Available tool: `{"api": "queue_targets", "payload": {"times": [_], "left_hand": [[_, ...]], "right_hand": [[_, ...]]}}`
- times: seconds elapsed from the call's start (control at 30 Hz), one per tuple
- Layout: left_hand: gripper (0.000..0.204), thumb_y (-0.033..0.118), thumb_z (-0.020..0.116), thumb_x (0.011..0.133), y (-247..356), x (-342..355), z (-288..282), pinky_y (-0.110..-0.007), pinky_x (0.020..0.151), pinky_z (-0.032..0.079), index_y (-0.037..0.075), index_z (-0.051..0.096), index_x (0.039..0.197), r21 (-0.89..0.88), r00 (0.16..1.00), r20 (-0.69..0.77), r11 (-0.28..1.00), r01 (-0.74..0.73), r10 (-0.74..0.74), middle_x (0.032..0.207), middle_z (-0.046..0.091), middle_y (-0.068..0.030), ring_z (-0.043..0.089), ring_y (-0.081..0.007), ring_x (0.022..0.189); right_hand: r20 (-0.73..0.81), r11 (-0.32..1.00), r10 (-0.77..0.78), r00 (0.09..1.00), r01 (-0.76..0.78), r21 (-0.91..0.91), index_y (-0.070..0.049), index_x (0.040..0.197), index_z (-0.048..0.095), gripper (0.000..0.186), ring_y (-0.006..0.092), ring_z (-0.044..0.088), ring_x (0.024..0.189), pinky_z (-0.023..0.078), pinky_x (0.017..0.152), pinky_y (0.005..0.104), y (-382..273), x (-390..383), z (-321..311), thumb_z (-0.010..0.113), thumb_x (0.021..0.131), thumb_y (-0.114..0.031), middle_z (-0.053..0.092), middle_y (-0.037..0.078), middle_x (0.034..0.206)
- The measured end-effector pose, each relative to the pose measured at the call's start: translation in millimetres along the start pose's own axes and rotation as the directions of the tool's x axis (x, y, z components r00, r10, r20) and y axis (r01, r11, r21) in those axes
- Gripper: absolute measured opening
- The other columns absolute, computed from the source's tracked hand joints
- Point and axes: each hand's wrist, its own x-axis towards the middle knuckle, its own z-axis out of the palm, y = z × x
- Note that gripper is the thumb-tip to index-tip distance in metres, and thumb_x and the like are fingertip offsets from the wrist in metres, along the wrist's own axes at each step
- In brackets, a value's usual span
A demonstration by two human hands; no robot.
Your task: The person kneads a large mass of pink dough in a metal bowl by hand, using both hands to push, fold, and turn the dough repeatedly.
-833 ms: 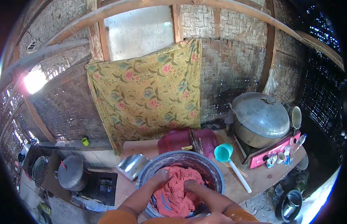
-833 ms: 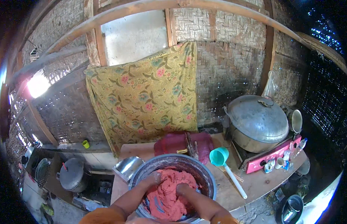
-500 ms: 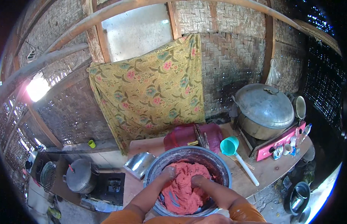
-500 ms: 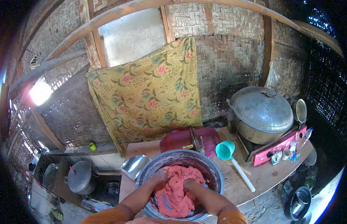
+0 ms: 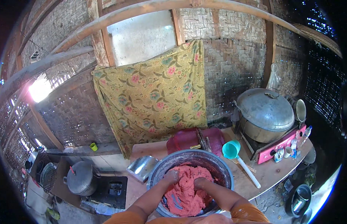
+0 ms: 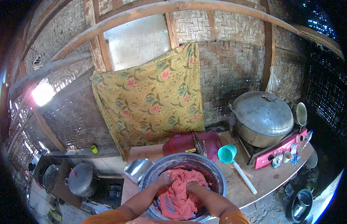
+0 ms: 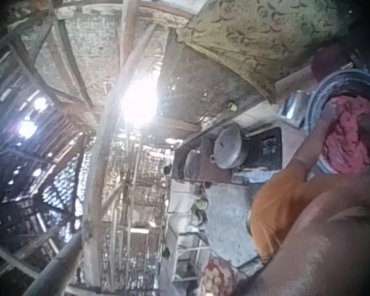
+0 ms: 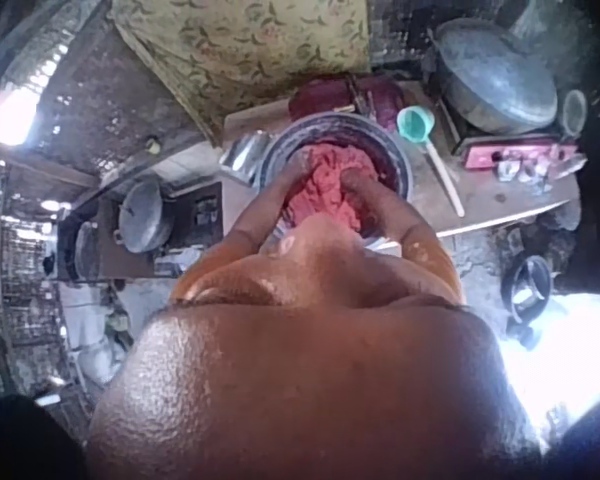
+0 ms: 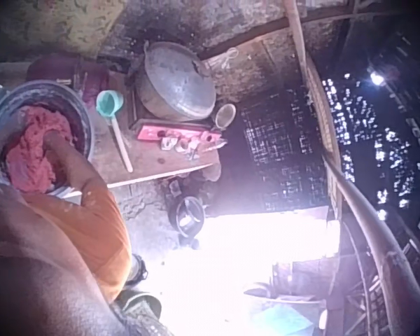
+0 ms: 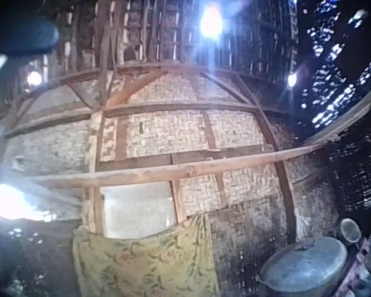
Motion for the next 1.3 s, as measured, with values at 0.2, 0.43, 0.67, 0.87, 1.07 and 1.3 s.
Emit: {"api": "queue_targets", "payload": {"times": [0.2,0.43,0.67,0.87,1.07,1.3], "left_hand": [[0.043,0.038,0.042,0.085,6,-12,-9,-0.043,0.070,0.045,-0.002,0.059,0.083,-0.065,0.990,-0.094,0.992,-0.107,0.101,0.075,0.060,-0.0223,0.058,-0.0358,0.073],[0.044,0.042,0.044,0.082,-1,-6,-7,-0.043,0.075,0.046,0.002,0.061,0.085,-0.012,0.998,0.048,0.999,0.029,-0.029,0.089,0.061,-0.0205,0.059,-0.0338,0.085],[0.039,0.038,0.046,0.081,2,-3,-5,-0.043,0.076,0.046,0.002,0.062,0.085,-0.074,0.999,0.001,0.996,-0.048,0.048,0.088,0.061,-0.0203,0.059,-0.0335,0.084],[0.044,0.043,0.044,0.082,2,-1,-4,-0.043,0.076,0.046,0.003,0.062,0.090,-0.042,0.997,0.078,0.999,0.009,-0.005,0.090,0.061,-0.0198,0.059,-0.0336,0.085],[0.052,0.047,0.037,0.085,-6,-11,-1,-0.044,0.079,0.045,0.002,0.061,0.094,-0.038,0.999,-0.018,0.999,-0.035,0.034,0.091,0.061,-0.0197,0.059,-0.0344,0.086],[0.049,0.044,0.037,0.085,11,-5,-14,-0.043,0.079,0.044,0.002,0.062,0.092,-0.026,0.998,0.054,0.999,-0.028,0.030,0.093,0.061,-0.0202,0.058,-0.0346,0.087]], "right_hand": [[0.005,0.999,0.045,0.999,-0.045,-0.001,-0.005,0.082,0.066,0.033,0.0302,0.061,0.080,0.049,0.073,0.0374,-3,-6,-2,0.062,0.061,-0.030,0.063,0.015,0.090],[0.042,1.000,0.012,0.999,-0.012,-0.009,-0.005,0.079,0.066,0.031,0.0282,0.062,0.079,0.049,0.073,0.0380,-8,-10,-12,0.061,0.061,-0.029,0.063,0.015,0.086],[0.072,0.999,-0.007,0.997,0.011,-0.048,-0.005,0.087,0.066,0.036,0.0283,0.061,0.086,0.048,0.077,0.0379,7,-1,-3,0.060,0.063,-0.031,0.062,0.015,0.096],[0.116,0.994,-0.011,0.993,0.023,-0.110,-0.005,0.086,0.066,0.035,0.0291,0.061,0.086,0.048,0.076,0.0379,8,4,1,0.059,0.064,-0.031,0.062,0.014,0.096],[0.106,0.994,0.013,0.994,-0.002,-0.106,-0.005,0.085,0.067,0.035,0.0295,0.061,0.086,0.048,0.076,0.0375,-15,-3,-18,0.058,0.064,-0.031,0.062,0.014,0.095],[0.127,0.988,0.002,0.992,0.018,-0.156,-0.006,0.085,0.066,0.034,0.0299,0.061,0.085,0.048,0.075,0.0386,12,17,14,0.059,0.063,-0.031,0.062,0.015,0.095]]}}
